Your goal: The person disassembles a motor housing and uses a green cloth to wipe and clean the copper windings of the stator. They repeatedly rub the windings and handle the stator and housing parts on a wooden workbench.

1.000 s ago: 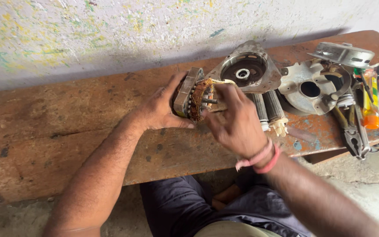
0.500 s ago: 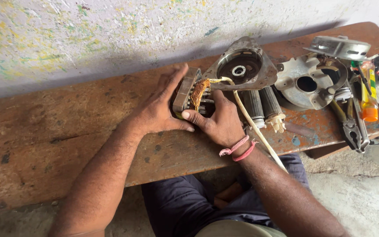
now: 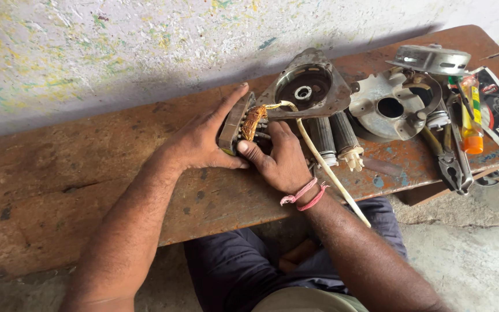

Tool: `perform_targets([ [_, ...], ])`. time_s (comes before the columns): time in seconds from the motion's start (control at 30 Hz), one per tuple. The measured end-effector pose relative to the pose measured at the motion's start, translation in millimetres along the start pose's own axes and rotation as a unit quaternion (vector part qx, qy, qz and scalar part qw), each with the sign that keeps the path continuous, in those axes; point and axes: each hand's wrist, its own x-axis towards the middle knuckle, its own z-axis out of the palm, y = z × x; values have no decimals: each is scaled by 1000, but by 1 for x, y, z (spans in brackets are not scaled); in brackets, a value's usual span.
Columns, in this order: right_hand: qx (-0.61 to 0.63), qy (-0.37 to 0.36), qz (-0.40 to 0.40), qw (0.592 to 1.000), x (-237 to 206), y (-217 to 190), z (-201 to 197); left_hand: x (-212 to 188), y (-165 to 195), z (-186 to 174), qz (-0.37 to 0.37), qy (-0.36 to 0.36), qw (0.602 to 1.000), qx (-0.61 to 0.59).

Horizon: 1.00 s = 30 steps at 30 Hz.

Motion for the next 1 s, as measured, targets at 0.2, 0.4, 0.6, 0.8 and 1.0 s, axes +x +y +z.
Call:
perform_targets([
  [0.2, -17, 0, -5, 1000, 2, 2, 0, -6, 1, 2, -20, 18, 1000, 7],
  [0.4, -8, 9, 7, 1000, -2, 1, 2, -10, -3, 4, 43, 56, 997, 20],
  [0.6, 62, 48, -38, 996, -7, 7, 1, -12, -8, 9, 46, 67, 997, 3],
  [0.8, -24, 71, -15, 997, -7, 8, 9, -10, -14, 14, 65, 70, 995, -24],
  [1.0, -9, 85, -35, 996, -3, 4, 10, -12, -19, 16, 56, 70, 996, -29],
])
